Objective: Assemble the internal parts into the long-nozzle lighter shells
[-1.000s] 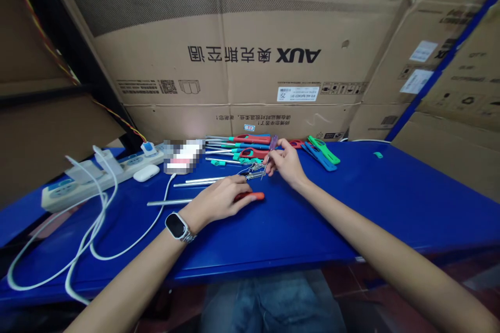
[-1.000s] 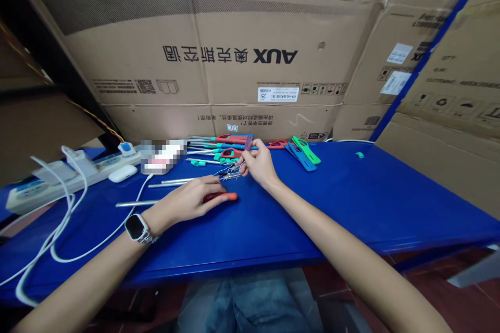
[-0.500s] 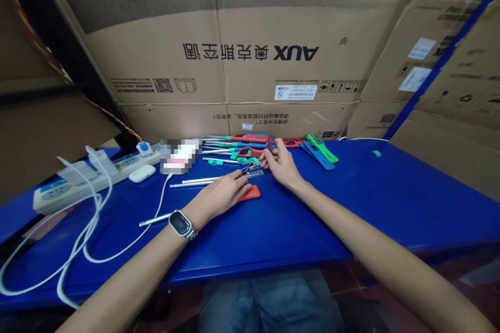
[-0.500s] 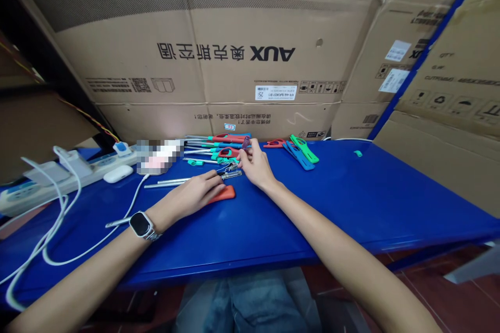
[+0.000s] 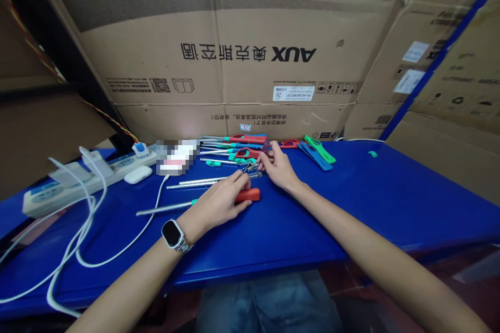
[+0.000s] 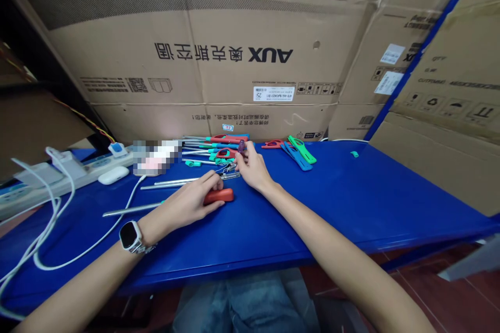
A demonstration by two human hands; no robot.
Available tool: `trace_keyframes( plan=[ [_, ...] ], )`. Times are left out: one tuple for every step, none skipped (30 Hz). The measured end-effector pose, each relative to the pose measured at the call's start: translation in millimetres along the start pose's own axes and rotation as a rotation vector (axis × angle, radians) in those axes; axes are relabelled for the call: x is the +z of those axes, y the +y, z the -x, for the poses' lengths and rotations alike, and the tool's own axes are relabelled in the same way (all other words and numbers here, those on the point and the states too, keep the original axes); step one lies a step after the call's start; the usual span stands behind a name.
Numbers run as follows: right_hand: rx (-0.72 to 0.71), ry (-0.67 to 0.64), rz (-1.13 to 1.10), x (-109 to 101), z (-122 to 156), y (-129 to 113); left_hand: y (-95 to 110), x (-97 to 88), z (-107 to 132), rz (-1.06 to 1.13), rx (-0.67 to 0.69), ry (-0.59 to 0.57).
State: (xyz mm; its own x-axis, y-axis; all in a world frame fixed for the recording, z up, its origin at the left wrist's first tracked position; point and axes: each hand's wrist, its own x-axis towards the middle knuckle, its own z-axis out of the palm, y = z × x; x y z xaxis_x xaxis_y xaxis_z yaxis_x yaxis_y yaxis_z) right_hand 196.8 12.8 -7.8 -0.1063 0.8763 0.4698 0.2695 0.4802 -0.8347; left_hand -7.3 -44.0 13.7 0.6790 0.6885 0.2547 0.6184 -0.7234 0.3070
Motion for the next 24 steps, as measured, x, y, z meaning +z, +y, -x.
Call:
trace_keyframes(
  plan=[
    [-0.003,0.010,-0.010,0,0,0,1,0.6,1,0.001,0.009,0.002],
    [-0.008,0.021,-0.020,1,0,1,1,1.4,2,0.004,0.019,-0.002],
    [-0.014,0.033,-0.030,1,0,1,1,2.1,2,0.012,0.024,-0.011],
    [-0.020,0.043,-0.045,2,0,0,0,2.8,3,0.025,0.026,-0.026],
    [-0.024,0.051,-0.065,2,0,0,-1,3.2,3,0.042,0.022,-0.041],
    [-0.024,0.057,-0.091,2,0,-1,-2,3.3,3,0.064,0.015,-0.056],
    [-0.022,0.062,-0.122,2,1,-3,-4,3.2,3,0.088,0.006,-0.069],
    [-0.020,0.067,-0.156,2,2,-4,-6,3.0,3,0.112,-0.003,-0.080],
    [-0.016,0.071,-0.191,2,3,-7,-7,2.6,3,0.134,-0.010,-0.088],
    [-0.012,0.072,-0.225,2,5,-9,-9,2.2,2,0.152,-0.015,-0.094],
    [-0.008,0.072,-0.258,2,6,-11,-11,1.9,2,0.164,-0.018,-0.098],
    [-0.003,0.070,-0.289,2,7,-14,-12,1.6,2,0.168,-0.022,-0.099],
    [0.005,0.064,-0.316,1,9,-17,-14,1.4,1,0.166,-0.028,-0.096],
    [0.015,0.056,-0.341,1,10,-19,-15,1.3,1,0.159,-0.033,-0.092],
    [0.027,0.050,-0.360,1,11,-22,-16,1.3,0,0.151,-0.038,-0.079],
    [0.038,0.045,-0.373,1,13,-24,-17,1.3,0,0.148,-0.041,-0.055],
    [0.046,0.042,-0.382,2,14,-27,-18,1.4,-1,0.154,-0.047,-0.022],
    [0.052,0.040,-0.389,3,15,-29,-18,1.6,-1,0.167,-0.055,0.020],
    [0.054,0.039,-0.396,3,16,-31,-18,2.0,-2,0.188,-0.063,0.064],
    [0.054,0.037,-0.405,4,17,-33,-17,2.6,-3,0.213,-0.073,0.111],
    [0.054,0.034,-0.416,5,18,-34,-17,3.4,-4,0.242,-0.086,0.152],
    [0.053,0.032,-0.430,6,19,-35,-16,4.4,-4,0.273,-0.101,0.188],
    [0.052,0.032,-0.444,7,20,-36,-15,5.5,-5,0.302,-0.119,0.219],
    [0.052,0.032,-0.456,8,21,-37,-15,6.6,-6,0.330,-0.140,0.243]
  ],
)
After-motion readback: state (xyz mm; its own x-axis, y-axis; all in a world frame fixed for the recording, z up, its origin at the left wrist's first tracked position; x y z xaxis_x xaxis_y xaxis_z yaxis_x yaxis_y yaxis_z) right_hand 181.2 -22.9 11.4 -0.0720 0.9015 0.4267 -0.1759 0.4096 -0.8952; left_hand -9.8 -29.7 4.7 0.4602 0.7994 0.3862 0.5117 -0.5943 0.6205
